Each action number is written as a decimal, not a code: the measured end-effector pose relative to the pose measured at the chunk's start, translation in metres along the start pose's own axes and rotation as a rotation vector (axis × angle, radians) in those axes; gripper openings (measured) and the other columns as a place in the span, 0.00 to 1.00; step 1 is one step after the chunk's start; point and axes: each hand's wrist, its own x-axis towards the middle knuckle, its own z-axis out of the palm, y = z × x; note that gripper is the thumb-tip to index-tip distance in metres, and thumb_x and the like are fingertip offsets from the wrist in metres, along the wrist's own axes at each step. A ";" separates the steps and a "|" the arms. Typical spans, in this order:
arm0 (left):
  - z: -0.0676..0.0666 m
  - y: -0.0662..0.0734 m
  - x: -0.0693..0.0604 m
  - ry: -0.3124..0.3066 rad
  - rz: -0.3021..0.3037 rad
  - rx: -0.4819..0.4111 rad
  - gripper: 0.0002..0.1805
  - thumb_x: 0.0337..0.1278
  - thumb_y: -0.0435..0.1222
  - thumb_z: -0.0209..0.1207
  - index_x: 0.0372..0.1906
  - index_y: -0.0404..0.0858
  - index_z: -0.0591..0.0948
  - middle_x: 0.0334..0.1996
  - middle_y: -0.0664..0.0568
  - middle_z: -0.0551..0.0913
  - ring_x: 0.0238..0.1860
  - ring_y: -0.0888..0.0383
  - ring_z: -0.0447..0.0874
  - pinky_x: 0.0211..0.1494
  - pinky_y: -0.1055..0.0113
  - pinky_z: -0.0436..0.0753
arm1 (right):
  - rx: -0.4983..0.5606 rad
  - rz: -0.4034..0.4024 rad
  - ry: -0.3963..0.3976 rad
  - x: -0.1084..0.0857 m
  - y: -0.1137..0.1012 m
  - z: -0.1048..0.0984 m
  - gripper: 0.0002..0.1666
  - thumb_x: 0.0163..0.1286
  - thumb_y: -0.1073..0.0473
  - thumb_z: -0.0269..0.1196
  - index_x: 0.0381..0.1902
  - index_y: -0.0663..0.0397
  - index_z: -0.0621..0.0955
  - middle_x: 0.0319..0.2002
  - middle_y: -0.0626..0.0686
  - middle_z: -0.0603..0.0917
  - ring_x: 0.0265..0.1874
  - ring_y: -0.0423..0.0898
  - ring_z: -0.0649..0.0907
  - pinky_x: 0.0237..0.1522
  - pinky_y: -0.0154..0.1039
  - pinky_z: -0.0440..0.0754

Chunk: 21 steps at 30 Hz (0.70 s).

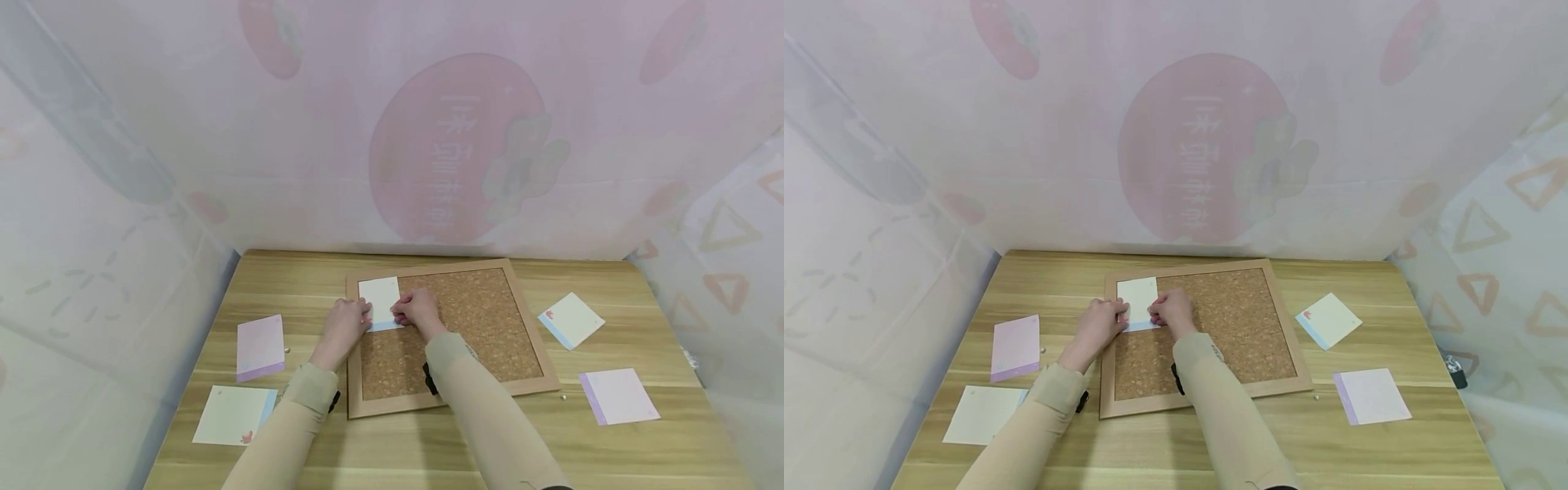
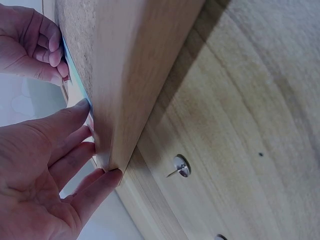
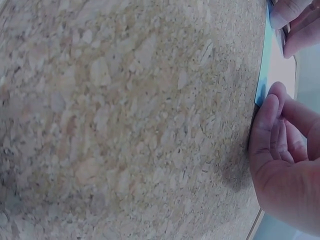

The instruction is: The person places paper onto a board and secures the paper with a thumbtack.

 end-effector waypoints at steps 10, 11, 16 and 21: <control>-0.002 0.001 -0.001 -0.018 -0.025 -0.014 0.19 0.58 0.35 0.69 0.55 0.38 0.85 0.54 0.41 0.86 0.54 0.39 0.81 0.58 0.47 0.82 | 0.008 0.003 0.015 -0.002 -0.002 0.001 0.04 0.63 0.66 0.70 0.34 0.65 0.87 0.28 0.60 0.90 0.18 0.40 0.85 0.28 0.37 0.88; -0.001 0.001 -0.001 -0.019 -0.026 -0.014 0.19 0.58 0.35 0.69 0.55 0.38 0.85 0.55 0.41 0.86 0.54 0.39 0.81 0.58 0.47 0.82 | 0.004 0.004 0.015 -0.002 -0.002 0.001 0.05 0.63 0.66 0.70 0.34 0.65 0.87 0.27 0.60 0.90 0.18 0.40 0.85 0.29 0.37 0.89; 0.000 0.000 0.000 -0.021 -0.029 -0.002 0.19 0.59 0.36 0.68 0.55 0.39 0.85 0.55 0.42 0.86 0.54 0.39 0.81 0.56 0.47 0.83 | -0.015 0.017 0.004 -0.002 -0.003 -0.001 0.05 0.63 0.66 0.70 0.34 0.65 0.87 0.27 0.59 0.90 0.17 0.39 0.84 0.32 0.39 0.89; -0.001 0.001 0.000 -0.026 -0.034 -0.001 0.20 0.59 0.37 0.68 0.56 0.39 0.85 0.55 0.42 0.86 0.54 0.40 0.81 0.55 0.47 0.84 | -0.034 0.015 -0.005 -0.002 -0.004 -0.003 0.05 0.63 0.65 0.70 0.34 0.65 0.87 0.26 0.58 0.90 0.18 0.41 0.85 0.33 0.40 0.90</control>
